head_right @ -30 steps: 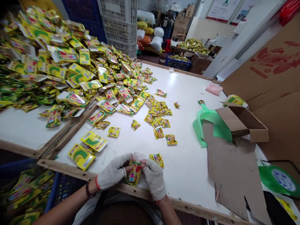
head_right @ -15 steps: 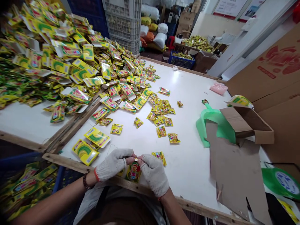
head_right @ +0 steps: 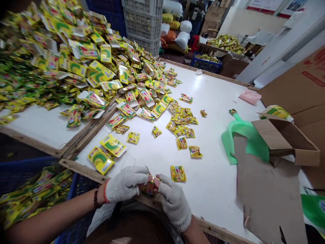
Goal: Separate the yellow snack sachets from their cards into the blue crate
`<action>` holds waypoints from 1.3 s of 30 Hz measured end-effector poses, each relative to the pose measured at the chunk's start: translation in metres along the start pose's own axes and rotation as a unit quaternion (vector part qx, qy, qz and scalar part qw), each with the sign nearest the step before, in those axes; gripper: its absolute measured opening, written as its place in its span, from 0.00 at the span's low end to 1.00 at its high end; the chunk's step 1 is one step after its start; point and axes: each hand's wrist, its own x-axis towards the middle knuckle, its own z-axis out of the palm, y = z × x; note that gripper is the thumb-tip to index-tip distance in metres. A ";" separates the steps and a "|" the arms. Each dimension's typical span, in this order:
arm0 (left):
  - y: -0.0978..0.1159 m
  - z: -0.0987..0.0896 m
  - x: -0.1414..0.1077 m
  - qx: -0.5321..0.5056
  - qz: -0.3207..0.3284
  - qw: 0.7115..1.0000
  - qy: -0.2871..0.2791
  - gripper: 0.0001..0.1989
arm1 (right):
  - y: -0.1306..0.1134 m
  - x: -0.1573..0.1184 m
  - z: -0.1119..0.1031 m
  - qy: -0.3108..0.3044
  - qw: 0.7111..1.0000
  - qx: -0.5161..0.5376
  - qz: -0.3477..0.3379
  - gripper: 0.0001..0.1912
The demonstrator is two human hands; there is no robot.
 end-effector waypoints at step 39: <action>-0.010 0.050 0.035 -0.379 -0.285 0.832 0.290 0.19 | 0.004 0.008 0.032 0.166 0.916 0.273 0.242 0.21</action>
